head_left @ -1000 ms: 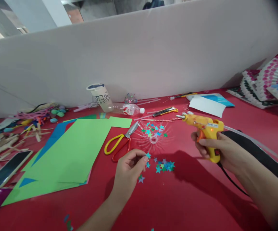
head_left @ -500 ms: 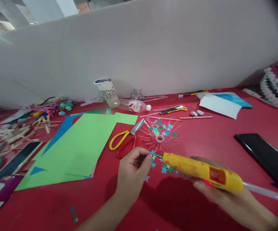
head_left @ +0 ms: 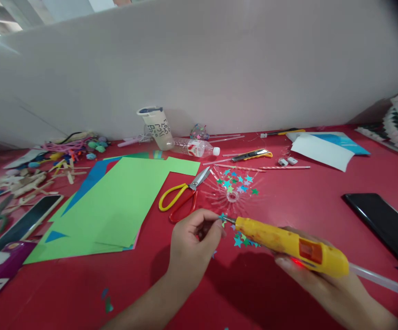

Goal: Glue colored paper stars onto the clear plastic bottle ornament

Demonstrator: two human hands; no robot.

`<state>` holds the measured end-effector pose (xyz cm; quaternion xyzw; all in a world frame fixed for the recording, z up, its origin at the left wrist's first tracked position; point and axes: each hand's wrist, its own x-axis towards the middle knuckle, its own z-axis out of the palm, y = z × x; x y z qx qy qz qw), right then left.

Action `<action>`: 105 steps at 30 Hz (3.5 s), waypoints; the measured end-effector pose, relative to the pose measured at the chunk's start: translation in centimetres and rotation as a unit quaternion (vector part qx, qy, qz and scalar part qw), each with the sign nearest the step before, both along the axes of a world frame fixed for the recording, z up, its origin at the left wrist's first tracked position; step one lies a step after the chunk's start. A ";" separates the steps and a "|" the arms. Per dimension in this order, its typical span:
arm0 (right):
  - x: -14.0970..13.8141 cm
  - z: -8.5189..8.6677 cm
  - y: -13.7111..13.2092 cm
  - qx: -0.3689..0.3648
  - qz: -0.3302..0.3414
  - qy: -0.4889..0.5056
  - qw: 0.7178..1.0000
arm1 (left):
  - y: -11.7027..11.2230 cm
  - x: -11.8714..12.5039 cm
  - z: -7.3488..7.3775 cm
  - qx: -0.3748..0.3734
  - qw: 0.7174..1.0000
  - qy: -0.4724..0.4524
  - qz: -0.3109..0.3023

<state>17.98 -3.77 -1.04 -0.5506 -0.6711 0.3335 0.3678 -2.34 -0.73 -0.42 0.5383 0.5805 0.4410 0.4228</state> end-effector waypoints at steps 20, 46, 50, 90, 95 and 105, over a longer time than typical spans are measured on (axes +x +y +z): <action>0.1 -0.6 -0.1 -0.036 -0.001 0.052 0.998 | 0.0 0.0 0.0 -0.003 1.000 0.015 -0.004; 0.0 -0.8 -0.1 -0.029 -0.002 0.058 0.998 | 0.0 0.0 0.1 -0.009 1.000 0.012 0.001; 0.0 -0.7 -0.1 -0.034 -0.005 0.046 0.998 | 0.0 0.0 0.0 -0.010 1.000 0.017 -0.001; 4.6 0.4 4.1 -0.102 -0.109 0.312 0.938 | 0.7 0.2 -0.3 -0.072 0.991 -0.094 -0.055; 7.0 -1.8 6.7 -0.101 -0.167 -0.002 0.981 | 0.5 0.8 -0.1 -0.112 0.982 -0.097 -0.115; 7.1 -4.0 7.5 -0.144 -0.112 -0.403 0.897 | 1.1 2.7 1.0 -0.228 0.943 -0.146 -0.192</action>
